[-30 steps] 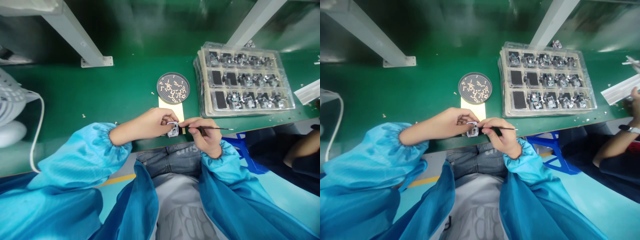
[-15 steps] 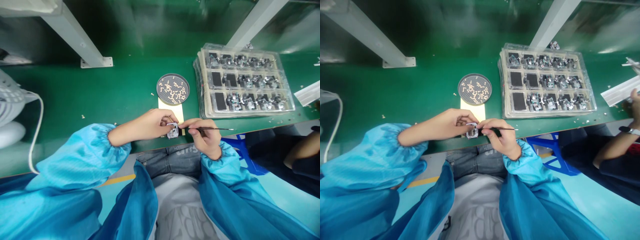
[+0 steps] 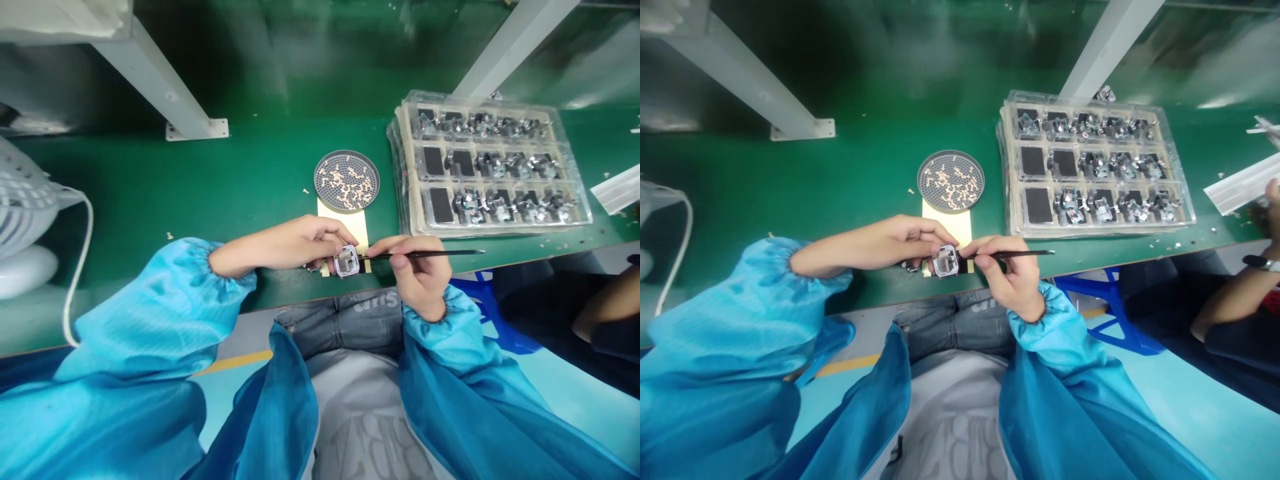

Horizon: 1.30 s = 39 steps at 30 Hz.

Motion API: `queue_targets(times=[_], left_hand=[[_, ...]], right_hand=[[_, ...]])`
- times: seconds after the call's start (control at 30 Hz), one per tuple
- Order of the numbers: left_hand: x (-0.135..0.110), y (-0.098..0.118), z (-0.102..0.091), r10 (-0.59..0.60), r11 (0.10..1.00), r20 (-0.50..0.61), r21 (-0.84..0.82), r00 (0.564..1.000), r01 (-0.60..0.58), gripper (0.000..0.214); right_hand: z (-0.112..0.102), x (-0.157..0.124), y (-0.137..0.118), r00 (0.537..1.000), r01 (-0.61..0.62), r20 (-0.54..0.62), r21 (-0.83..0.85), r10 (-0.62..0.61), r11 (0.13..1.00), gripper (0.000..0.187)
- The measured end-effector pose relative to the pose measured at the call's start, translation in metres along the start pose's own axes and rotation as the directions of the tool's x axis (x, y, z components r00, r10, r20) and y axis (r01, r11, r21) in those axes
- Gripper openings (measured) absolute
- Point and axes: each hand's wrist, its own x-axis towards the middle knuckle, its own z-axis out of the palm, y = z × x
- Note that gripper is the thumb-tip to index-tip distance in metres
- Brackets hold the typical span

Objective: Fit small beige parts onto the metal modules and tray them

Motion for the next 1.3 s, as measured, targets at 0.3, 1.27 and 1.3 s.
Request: queue_targets(times=[0.3,1.27,1.3], left_hand=[[0.001,-0.001,0.002,-0.047,0.998,-0.031,-0.033,0.998,0.046,0.033],[0.002,-0.012,-0.004,-0.008,0.991,-0.077,-0.135,0.997,-0.002,0.042],[0.003,-0.012,-0.004,-0.009,0.99,-0.077,-0.139,0.997,-0.002,0.041]], right_hand=[[-0.001,-0.005,0.004,1.0,0.014,0.019,-0.019,-0.014,1.0,0.016],[-0.001,0.001,0.005,0.988,-0.117,-0.086,0.091,0.125,0.989,0.015],[-0.001,0.001,0.005,0.988,-0.119,-0.089,0.077,0.126,0.99,0.015]])
